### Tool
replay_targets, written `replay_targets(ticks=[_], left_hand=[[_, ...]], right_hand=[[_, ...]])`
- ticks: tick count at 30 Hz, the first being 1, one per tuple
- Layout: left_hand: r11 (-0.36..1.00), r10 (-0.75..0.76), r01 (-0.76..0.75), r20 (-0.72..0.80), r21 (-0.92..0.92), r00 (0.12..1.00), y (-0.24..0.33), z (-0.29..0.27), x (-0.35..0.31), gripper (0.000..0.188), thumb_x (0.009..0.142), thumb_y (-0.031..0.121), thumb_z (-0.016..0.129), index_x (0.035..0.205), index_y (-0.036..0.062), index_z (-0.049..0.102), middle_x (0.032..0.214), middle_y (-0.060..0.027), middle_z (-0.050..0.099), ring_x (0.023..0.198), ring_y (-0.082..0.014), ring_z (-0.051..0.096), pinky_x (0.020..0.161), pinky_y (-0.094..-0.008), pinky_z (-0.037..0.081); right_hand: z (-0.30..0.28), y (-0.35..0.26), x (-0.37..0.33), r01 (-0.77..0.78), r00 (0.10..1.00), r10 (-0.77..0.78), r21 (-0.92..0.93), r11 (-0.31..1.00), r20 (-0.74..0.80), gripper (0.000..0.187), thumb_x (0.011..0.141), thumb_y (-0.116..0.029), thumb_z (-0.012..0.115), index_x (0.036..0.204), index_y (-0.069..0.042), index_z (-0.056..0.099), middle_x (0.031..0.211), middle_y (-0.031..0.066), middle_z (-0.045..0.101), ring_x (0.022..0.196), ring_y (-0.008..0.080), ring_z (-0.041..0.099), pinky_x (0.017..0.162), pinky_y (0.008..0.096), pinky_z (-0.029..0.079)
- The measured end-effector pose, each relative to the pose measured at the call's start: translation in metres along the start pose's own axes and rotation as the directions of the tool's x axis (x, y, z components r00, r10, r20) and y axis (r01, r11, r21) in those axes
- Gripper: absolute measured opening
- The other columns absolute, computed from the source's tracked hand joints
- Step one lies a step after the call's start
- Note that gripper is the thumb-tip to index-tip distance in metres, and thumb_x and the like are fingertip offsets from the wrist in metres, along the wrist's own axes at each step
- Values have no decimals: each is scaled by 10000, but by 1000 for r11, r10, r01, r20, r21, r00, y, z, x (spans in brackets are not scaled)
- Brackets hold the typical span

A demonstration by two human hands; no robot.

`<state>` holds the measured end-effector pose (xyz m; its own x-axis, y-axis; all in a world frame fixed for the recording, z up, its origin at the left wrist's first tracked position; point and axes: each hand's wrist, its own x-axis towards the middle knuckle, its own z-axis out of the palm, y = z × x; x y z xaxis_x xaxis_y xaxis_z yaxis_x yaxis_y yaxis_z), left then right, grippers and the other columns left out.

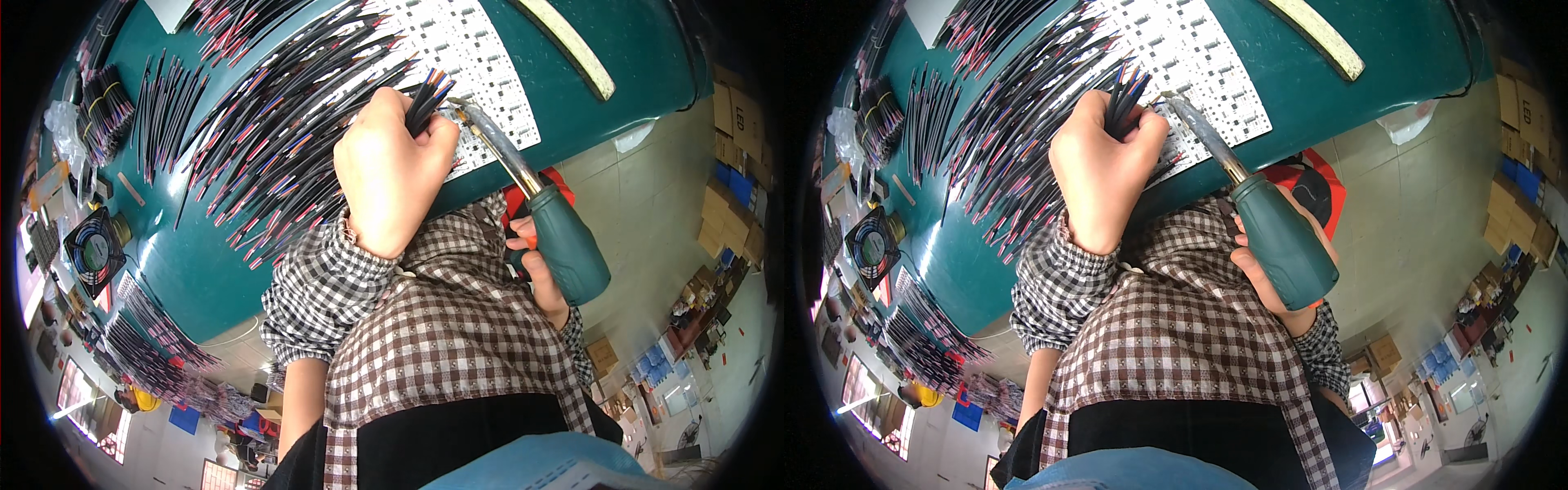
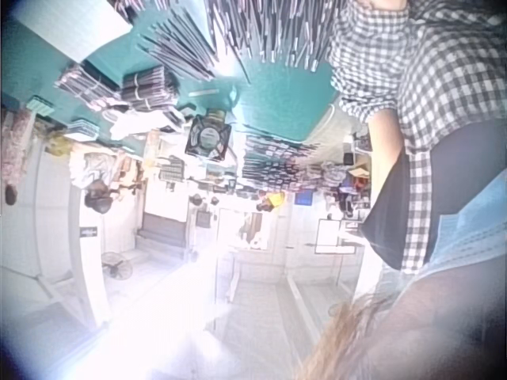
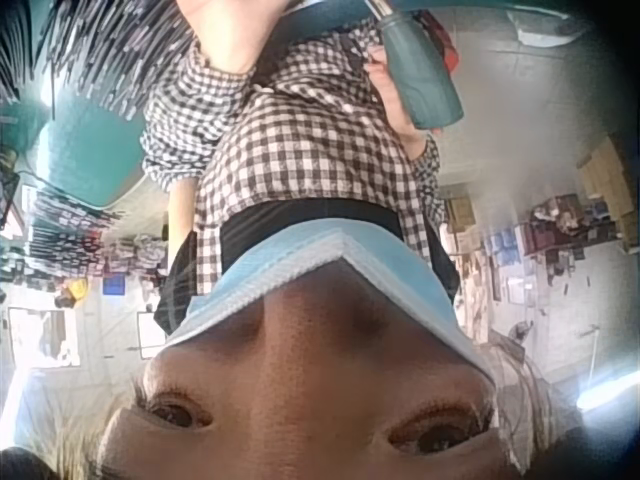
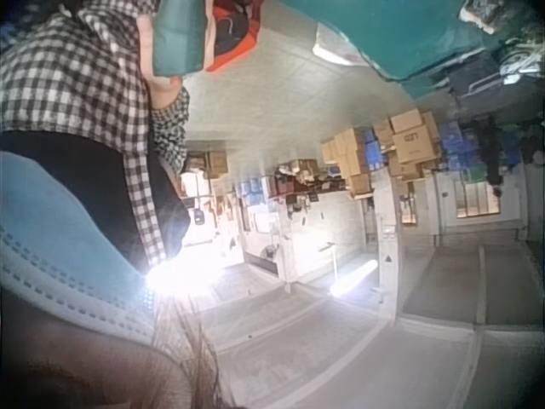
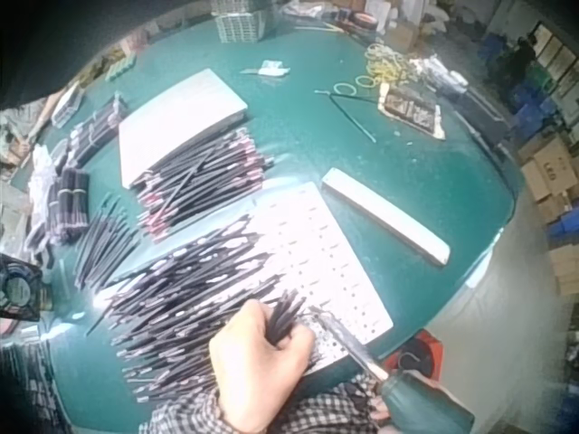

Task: The recorder is using a soldering iron to connect bundles of wires to a circuit board or component plate on an assembly line.

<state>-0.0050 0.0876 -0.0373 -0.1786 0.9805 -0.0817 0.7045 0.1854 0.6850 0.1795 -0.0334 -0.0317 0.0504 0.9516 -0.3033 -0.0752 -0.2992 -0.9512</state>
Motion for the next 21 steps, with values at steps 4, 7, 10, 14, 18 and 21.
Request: replay_targets(ticks=[4,7,10,14,18,21], left_hand=[[1000,23,-23,-18,3,1000,-2,2,-1,191,666,171,632,669,13,525,582,-137,557,545,-317,570,531,-400,460],[1000,14,-14,-15,-1,1000,-3,2,0,195,661,174,633,666,11,526,578,-142,555,539,-320,568,528,-403,460],[1000,24,-24,-23,8,999,-2,2,1,195,659,175,630,662,10,528,574,-142,554,538,-319,570,525,-402,460],[999,42,-43,-34,-7,999,-3,1,4,194,656,175,629,652,9,527,562,-139,550,531,-318,570,521,-398,461],[999,40,-40,-29,-15,999,-3,1,5,202,652,176,630,641,7,520,545,-135,542,518,-319,566,507,-396,458],[999,39,-40,-33,-27,999,-3,2,4,206,652,176,628,635,4,515,538,-136,540,514,-317,566,504,-393,459]], right_hand=[[-1,2,1,34,999,-33,-64,997,23,688,669,109,711,1279,73,396,1109,233,576,947,258,629,765,310,560],[-1,5,1,34,999,-33,-37,999,13,685,670,104,715,1276,76,397,1105,232,578,943,259,631,762,312,561],[0,4,2,31,999,-31,-7,999,7,687,672,88,724,1276,76,396,1099,232,581,941,261,632,761,311,560],[1,3,5,112,994,-109,-115,987,32,681,677,67,734,1271,77,400,1090,231,585,927,254,637,764,310,558],[1,1,5,70,998,-69,-66,995,12,662,689,46,737,1260,82,406,1073,222,595,912,237,640,764,306,555],[2,3,4,62,998,-62,-73,995,-1,649,696,32,738,1255,85,410,1060,215,602,906,228,641,763,305,553]])
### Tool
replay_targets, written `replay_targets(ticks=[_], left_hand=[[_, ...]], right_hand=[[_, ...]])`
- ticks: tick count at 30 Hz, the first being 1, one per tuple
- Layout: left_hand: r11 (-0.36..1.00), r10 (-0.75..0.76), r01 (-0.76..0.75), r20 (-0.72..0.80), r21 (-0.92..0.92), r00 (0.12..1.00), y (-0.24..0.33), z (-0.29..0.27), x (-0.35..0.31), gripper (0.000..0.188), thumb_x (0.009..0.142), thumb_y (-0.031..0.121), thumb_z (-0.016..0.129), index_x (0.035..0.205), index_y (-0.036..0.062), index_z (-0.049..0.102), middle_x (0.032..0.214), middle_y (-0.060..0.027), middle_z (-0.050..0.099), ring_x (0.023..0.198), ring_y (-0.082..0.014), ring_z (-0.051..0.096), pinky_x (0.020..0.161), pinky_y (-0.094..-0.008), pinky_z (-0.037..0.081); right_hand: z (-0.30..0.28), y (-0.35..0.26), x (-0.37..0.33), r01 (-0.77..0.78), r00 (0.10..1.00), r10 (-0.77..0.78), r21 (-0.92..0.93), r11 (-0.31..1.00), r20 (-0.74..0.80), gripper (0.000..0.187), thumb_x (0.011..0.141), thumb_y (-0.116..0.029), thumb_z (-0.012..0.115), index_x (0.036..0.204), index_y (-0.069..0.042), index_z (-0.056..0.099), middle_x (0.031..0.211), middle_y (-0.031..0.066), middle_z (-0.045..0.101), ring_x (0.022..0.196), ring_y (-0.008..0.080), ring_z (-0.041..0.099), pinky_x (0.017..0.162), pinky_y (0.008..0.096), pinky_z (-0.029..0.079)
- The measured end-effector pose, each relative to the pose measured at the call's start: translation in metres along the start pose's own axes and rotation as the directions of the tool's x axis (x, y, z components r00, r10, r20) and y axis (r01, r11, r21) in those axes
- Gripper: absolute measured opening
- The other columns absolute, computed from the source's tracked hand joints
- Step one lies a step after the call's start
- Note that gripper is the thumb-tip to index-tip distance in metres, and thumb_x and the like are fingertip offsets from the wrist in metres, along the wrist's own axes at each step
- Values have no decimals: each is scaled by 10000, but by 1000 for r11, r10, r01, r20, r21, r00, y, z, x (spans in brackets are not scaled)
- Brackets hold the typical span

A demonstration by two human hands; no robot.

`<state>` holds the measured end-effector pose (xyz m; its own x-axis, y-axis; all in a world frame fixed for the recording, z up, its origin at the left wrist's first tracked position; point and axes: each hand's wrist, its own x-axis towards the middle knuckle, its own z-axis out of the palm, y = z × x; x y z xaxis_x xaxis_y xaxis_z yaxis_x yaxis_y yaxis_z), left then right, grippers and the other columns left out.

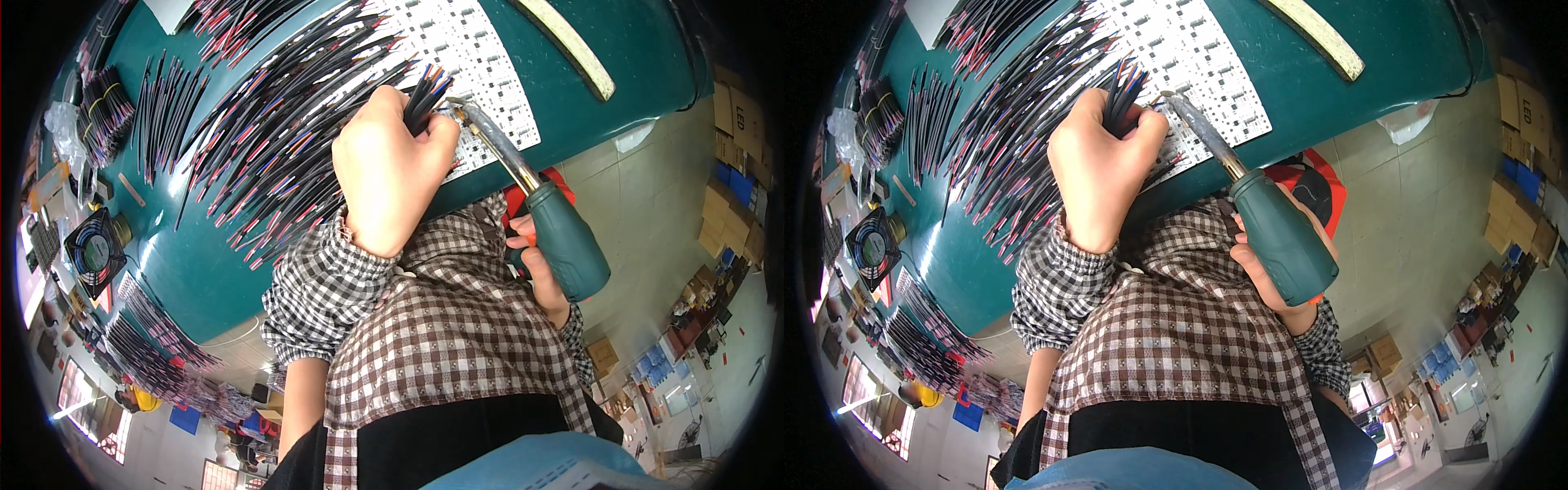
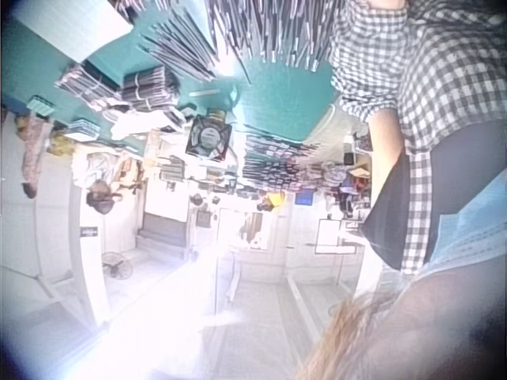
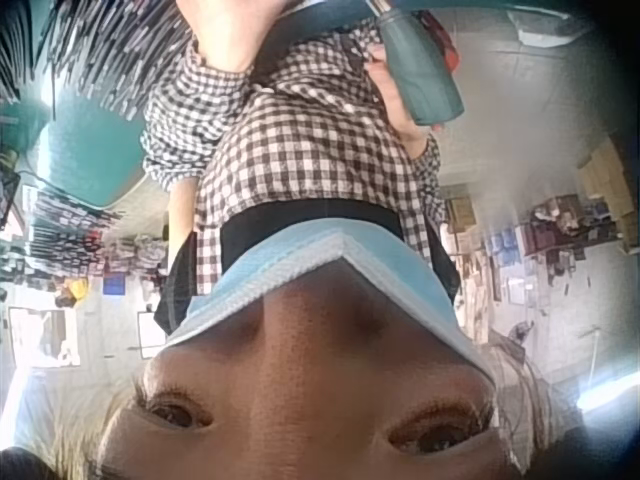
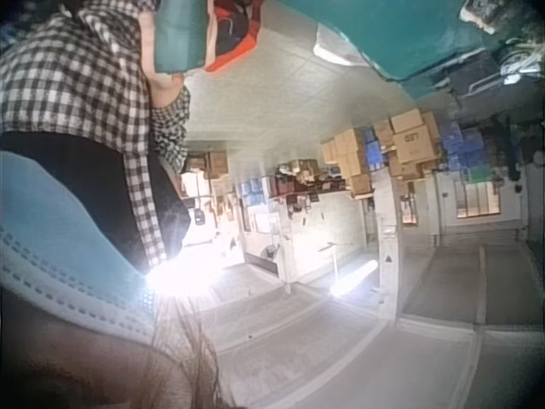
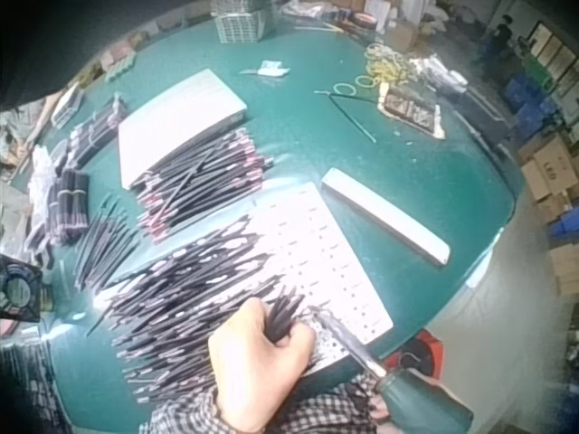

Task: The recorder is using a soldering iron to connect bundles of wires to a circuit board or component plate on an assembly line.

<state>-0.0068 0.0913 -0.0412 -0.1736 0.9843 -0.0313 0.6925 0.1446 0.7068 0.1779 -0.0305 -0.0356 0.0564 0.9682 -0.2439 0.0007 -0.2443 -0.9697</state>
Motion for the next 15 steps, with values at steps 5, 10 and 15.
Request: replay_targets(ticks=[5,10,15], left_hand=[[1000,-3,3,15,7,1000,1,-1,1,205,647,172,627,622,5,512,530,-139,543,514,-319,573,505,-390,463],[1000,-20,20,20,7,1000,2,-2,1,204,645,171,625,615,3,513,521,-145,542,510,-325,577,502,-392,464],[1000,-19,19,17,10,1000,1,-4,-1,212,648,176,625,612,0,513,516,-149,540,505,-328,577,501,-393,464]], right_hand=[[-2,-1,1,12,1000,-10,-84,996,19,636,706,-8,746,1243,90,420,1041,203,610,882,209,643,749,300,546],[-2,-4,0,-10,1000,12,-149,989,7,585,704,-59,762,1191,90,474,1007,169,626,844,186,640,728,275,528],[-9,0,-3,168,985,-114,-524,835,132,549,691,-77,773,1155,75,523,1014,150,629,853,189,639,724,264,523]])
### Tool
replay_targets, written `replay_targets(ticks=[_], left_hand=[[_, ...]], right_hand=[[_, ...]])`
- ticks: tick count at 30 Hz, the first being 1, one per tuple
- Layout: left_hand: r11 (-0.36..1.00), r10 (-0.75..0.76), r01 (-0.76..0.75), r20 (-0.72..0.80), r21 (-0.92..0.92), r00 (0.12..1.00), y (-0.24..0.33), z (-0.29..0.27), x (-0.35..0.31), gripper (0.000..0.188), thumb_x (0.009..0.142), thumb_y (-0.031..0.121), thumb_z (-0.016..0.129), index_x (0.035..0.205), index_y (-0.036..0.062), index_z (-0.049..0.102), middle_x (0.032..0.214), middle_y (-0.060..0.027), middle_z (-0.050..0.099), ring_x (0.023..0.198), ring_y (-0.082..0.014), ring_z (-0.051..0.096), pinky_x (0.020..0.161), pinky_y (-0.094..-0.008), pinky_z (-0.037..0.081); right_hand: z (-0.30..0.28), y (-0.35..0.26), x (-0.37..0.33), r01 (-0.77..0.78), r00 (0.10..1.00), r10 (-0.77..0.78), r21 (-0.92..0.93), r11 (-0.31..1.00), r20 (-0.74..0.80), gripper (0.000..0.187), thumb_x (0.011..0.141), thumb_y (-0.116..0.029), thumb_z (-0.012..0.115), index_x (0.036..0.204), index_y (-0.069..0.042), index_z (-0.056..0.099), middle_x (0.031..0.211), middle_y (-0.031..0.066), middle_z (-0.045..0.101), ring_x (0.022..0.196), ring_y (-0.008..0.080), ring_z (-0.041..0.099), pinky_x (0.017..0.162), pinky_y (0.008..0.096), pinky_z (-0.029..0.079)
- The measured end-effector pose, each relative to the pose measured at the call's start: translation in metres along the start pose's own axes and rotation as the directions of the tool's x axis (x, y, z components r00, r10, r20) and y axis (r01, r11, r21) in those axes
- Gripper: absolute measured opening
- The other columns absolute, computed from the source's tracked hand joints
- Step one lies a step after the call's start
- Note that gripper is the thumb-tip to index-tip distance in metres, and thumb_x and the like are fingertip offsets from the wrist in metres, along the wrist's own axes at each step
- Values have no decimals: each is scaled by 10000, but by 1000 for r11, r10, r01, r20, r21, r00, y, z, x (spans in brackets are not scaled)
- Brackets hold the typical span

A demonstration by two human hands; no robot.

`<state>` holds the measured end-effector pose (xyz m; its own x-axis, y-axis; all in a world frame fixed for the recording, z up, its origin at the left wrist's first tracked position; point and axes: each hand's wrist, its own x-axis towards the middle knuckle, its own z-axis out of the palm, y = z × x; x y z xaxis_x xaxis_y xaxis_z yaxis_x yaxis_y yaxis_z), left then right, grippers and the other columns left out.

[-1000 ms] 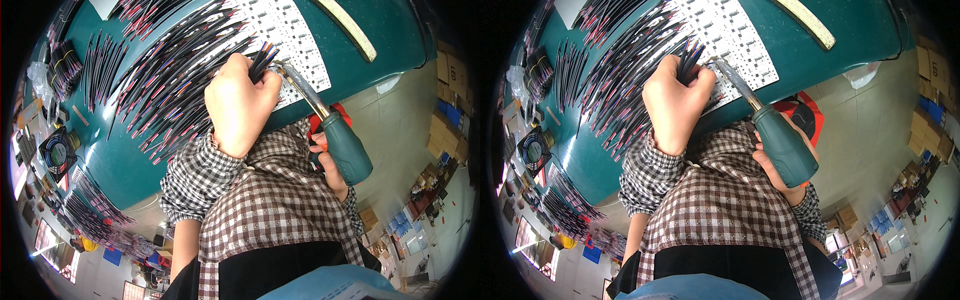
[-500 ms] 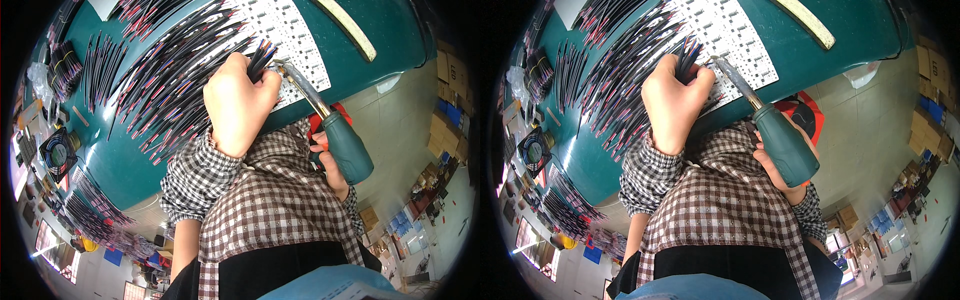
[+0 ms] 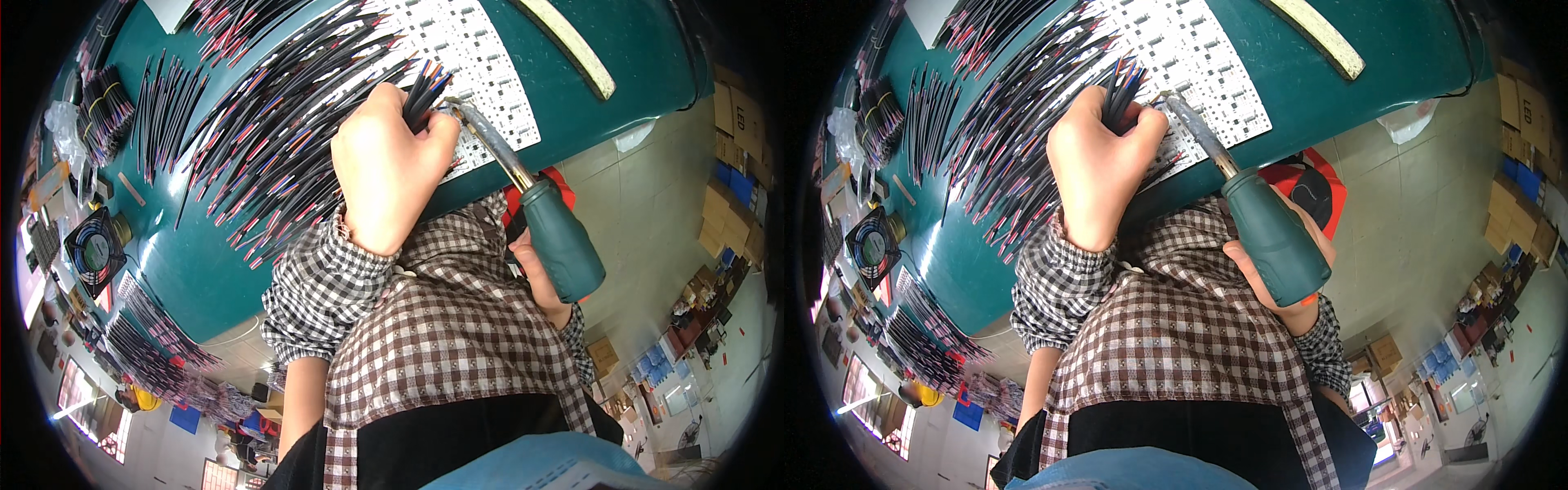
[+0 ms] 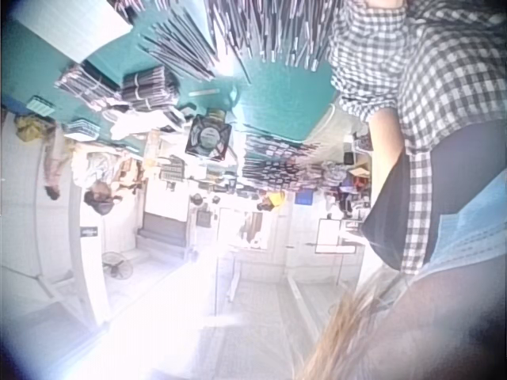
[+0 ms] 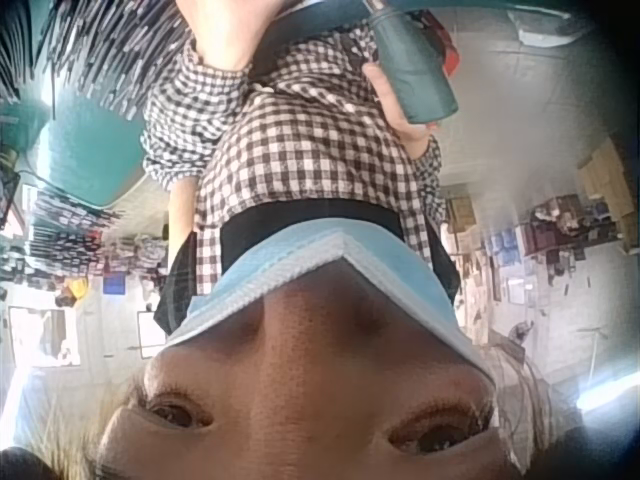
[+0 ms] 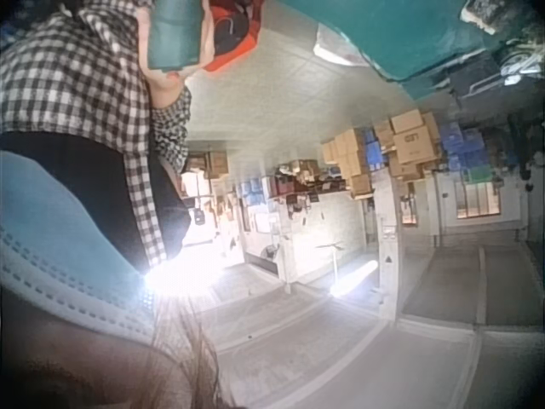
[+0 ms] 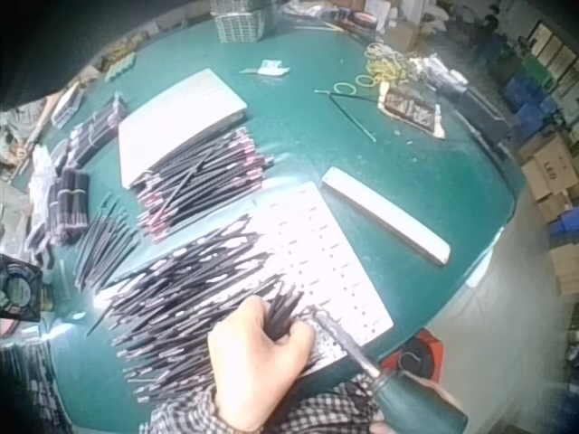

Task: The recorder is using a soldering iron to connect bundles of wires to a circuit board or component plate on an assembly line.

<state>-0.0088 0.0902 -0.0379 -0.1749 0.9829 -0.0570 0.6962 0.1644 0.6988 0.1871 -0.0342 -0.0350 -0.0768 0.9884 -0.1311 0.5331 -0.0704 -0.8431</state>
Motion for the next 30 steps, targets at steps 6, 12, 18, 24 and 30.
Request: replay_targets(ticks=[6,12,18,24,30], left_hand=[[999,-33,33,32,-5,999,3,1,1,214,652,178,619,611,-2,511,522,-160,539,513,-334,576,508,-396,465],[1000,-10,10,8,-14,1000,-1,7,8,212,658,179,617,627,-4,516,543,-172,546,522,-348,575,519,-404,470],[987,159,-159,12,15,987,18,-15,6,180,730,149,616,748,8,505,631,-185,544,591,-356,573,547,-429,460],[971,129,-96,142,-219,981,-20,-22,-15,148,890,132,521,973,17,478,784,-220,538,754,-403,552,612,-426,436],[840,543,-543,-56,14,838,1,-37,-14,195,744,12,531,938,26,509,786,-138,523,694,-308,555,591,-387,453]], right_hand=[[3,-6,-1,-132,987,161,433,892,-30,605,700,-18,748,1225,76,460,1032,176,612,893,227,633,753,289,530],[4,-10,15,-58,994,98,486,872,-57,440,803,-111,618,1174,63,456,1026,186,583,884,230,607,735,311,531],[-17,-32,15,-74,990,93,170,983,-102,304,887,-193,484,1031,60,570,971,132,609,699,180,604,597,261,488],[4,-17,28,-23,939,236,641,768,-249,243,885,-156,510,948,75,552,862,147,589,600,192,591,501,275,515],[-9,5,21,8,908,267,651,759,-322,301,915,-240,467,970,49,532,904,149,571,611,190,588,472,245,501]])
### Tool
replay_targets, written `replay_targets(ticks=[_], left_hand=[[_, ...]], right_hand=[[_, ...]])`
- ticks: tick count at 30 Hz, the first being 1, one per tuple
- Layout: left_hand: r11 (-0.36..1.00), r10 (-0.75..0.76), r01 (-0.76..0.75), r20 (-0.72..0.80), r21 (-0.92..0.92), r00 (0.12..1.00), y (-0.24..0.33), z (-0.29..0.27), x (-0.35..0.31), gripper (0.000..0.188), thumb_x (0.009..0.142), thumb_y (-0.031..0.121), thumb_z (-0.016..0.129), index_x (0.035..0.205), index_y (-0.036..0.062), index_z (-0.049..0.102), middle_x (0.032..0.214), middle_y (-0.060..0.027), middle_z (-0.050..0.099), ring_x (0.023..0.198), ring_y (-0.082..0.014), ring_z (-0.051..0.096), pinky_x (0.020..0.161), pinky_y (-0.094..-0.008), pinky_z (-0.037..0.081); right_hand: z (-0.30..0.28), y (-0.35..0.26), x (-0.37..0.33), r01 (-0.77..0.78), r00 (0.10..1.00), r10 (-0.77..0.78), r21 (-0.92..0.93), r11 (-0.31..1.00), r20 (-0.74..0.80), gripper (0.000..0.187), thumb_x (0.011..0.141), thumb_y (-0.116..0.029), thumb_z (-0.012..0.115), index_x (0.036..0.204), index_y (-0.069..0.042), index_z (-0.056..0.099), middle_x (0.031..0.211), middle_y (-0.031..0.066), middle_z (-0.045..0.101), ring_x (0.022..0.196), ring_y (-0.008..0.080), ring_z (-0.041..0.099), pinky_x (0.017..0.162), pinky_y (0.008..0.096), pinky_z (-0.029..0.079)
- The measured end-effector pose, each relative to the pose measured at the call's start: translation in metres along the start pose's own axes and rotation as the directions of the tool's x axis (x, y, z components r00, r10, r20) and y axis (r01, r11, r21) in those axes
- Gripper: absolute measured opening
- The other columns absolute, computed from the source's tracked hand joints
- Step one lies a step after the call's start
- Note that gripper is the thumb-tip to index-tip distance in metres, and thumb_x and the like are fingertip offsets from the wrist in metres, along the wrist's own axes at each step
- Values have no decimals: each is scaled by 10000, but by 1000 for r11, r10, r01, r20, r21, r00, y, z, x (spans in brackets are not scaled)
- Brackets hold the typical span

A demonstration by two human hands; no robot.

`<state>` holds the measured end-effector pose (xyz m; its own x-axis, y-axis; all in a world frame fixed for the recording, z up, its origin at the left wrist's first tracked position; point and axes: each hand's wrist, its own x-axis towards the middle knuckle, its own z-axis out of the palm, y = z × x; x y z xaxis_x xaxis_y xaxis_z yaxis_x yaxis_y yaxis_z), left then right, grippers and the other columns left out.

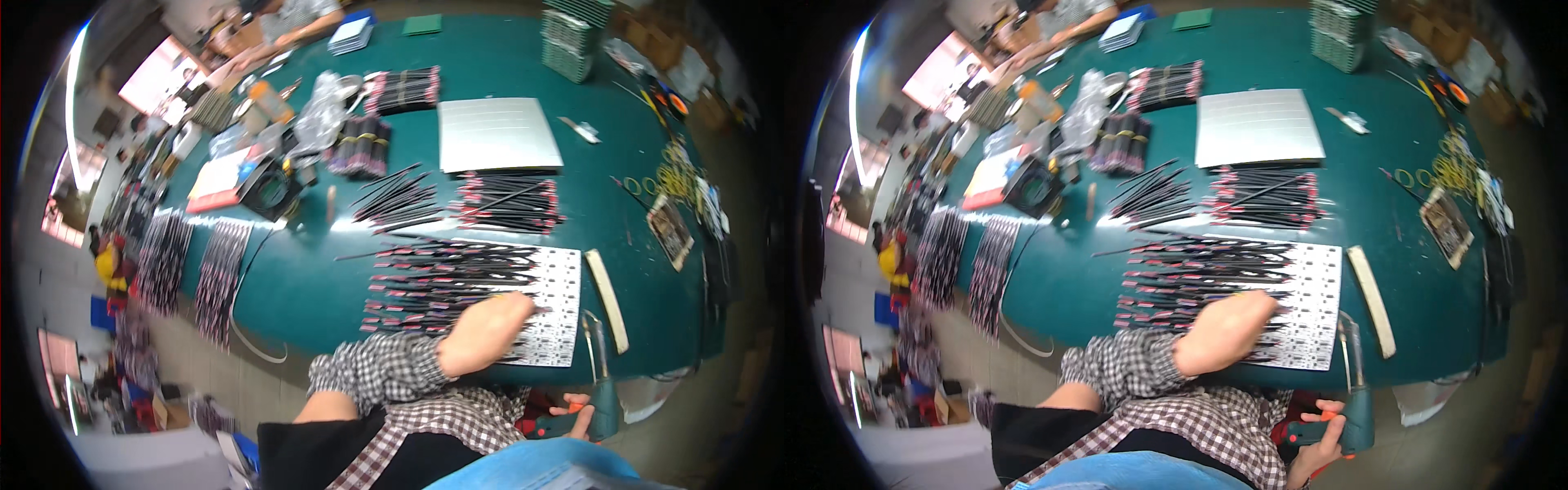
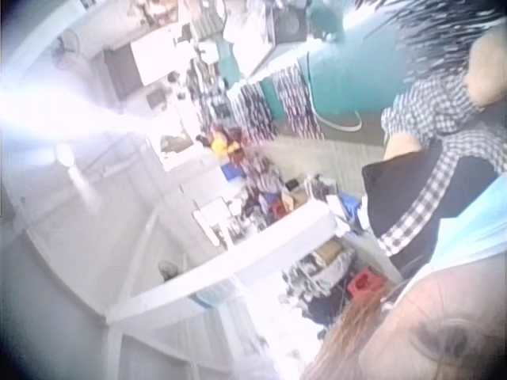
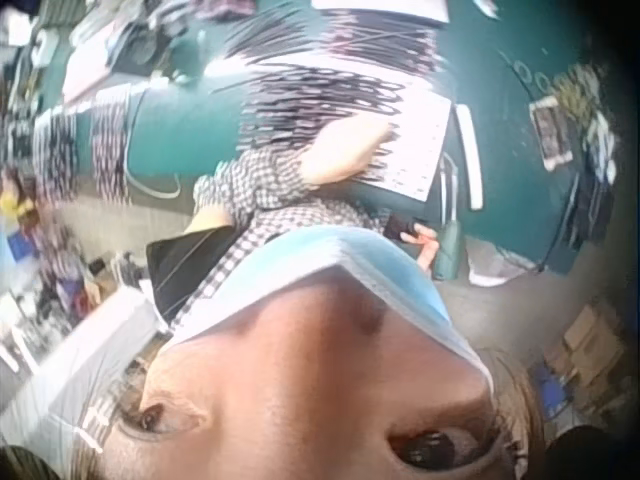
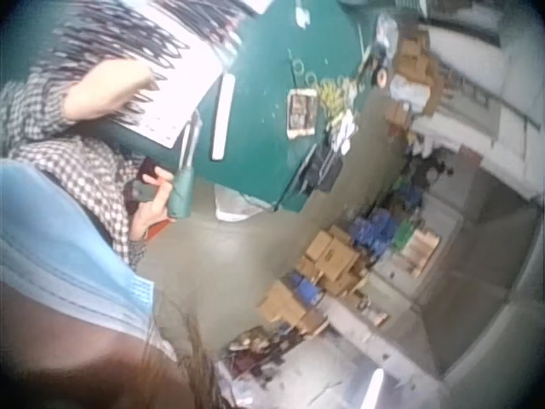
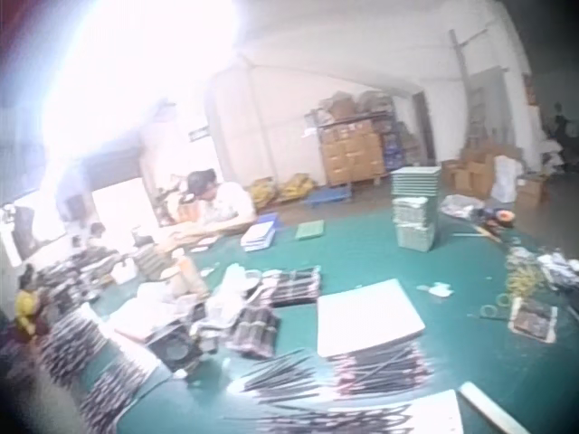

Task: The recorder is using a soldering iron to connect bundles of wires to a circuit board or component plate on an assembly line.

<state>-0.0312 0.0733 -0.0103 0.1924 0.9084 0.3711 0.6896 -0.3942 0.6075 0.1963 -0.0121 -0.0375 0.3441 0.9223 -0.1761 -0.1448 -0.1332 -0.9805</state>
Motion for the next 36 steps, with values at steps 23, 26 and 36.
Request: replay_targets(ticks=[23,26,36], left_hand=[[947,-43,-18,-180,-322,983,-25,7,-12,143,871,18,510,1013,4,511,840,-128,587,714,-276,590,638,-334,465],[838,-256,161,-114,-522,960,-26,5,-18,113,901,17,478,1009,-4,504,807,-110,568,676,-218,569,620,-300,454],[489,-631,246,-145,-837,762,-36,-1,16,210,937,198,430,1002,0,459,590,-9,444,448,-58,324,393,-190,212]], right_hand=[[15,2,18,-20,999,26,141,990,-37,456,940,-317,421,1185,66,459,802,102,565,723,150,579,430,217,510],[18,-4,21,-17,1000,18,155,988,-4,463,940,-321,421,1193,65,454,801,98,557,730,145,573,425,206,503],[-4,-9,33,17,996,10,294,956,-91,376,922,-250,472,1138,58,489,871,120,598,773,201,620,481,281,546]])
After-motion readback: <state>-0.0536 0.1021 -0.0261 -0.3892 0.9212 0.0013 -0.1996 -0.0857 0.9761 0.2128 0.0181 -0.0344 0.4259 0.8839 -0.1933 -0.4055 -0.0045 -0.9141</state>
